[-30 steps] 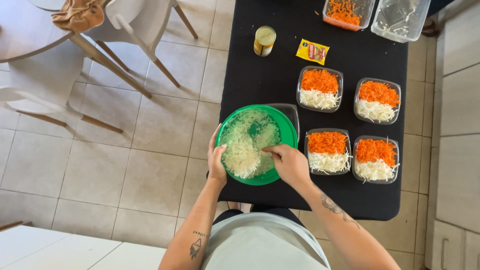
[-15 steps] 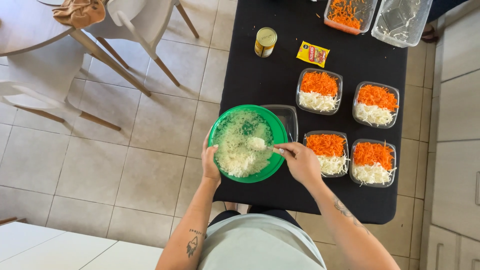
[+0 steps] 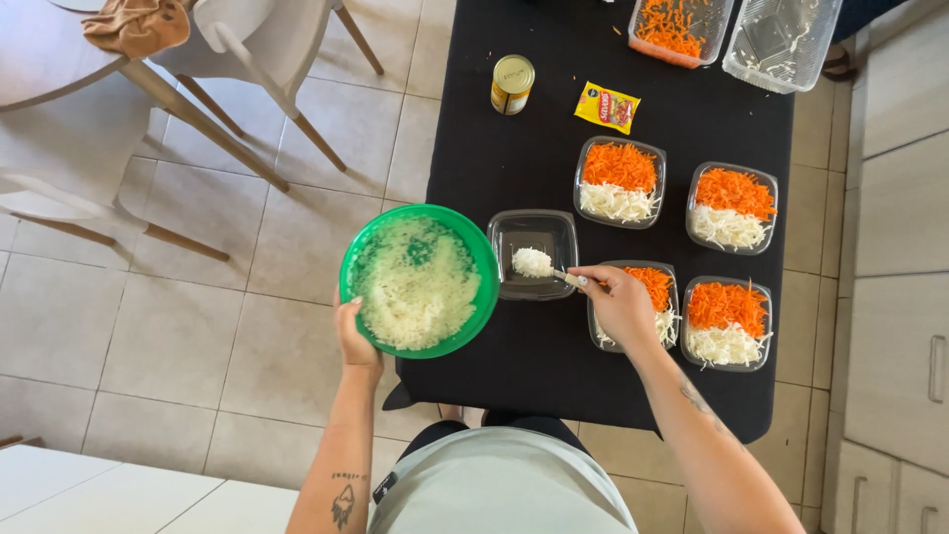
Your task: The person portions shredded white cabbage and cooked brown lentils into several clear plastic containers arranged on a black table. They use a spoon to transfer the cabbage from a green bowl and the lentils from a colander, layering them with shredded carrots already present in the containers.
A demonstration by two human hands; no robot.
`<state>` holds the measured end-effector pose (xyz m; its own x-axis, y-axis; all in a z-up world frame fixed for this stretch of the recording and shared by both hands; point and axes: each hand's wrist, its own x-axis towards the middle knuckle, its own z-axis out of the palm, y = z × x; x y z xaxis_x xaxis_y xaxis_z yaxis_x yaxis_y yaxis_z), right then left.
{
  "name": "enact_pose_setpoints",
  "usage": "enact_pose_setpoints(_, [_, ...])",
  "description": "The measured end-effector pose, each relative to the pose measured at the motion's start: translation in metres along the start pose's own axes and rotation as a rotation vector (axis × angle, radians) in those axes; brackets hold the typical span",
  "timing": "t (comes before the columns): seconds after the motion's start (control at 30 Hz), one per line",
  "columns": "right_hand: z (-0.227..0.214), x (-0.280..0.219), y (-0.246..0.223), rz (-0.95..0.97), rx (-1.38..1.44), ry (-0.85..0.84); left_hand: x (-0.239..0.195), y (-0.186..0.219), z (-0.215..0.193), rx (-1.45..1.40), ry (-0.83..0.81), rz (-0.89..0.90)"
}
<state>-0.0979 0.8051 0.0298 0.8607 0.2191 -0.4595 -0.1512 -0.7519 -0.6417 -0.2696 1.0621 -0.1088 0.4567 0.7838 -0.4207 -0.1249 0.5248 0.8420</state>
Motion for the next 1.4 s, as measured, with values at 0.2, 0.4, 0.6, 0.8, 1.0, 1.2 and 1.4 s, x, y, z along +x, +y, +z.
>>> enact_pose_setpoints(0.2, [0.071,0.042,0.062,-0.084,-0.222,0.067,0.007,-0.006,-0.035,-0.021,0.084,-0.043])
enact_pose_setpoints(0.4, [0.122,0.047,0.115,-0.706,-0.980,0.489,0.006,-0.015,-0.049,0.030,0.098,-0.024])
enact_pose_setpoints(0.6, [0.103,0.033,0.103,-0.887,-1.135,0.531,0.030,-0.051,-0.073,0.026,0.074,-0.018])
enact_pose_setpoints(0.8, [0.035,-0.012,0.045,-0.700,-0.291,0.463,-0.042,0.056,0.028,0.059,-0.031,0.050])
enact_pose_setpoints(1.0, [0.086,-0.002,0.006,-1.063,-0.553,0.510,-0.030,0.008,0.021,0.031,-0.101,0.028])
enact_pose_setpoints(1.2, [0.131,0.005,0.022,-0.842,-0.482,0.159,-0.039,0.025,0.039,-0.002,-0.169,0.005])
enact_pose_setpoints(1.4, [0.121,-0.003,0.014,-0.624,-0.272,-0.022,-0.057,0.053,0.058,0.147,-0.205,0.102])
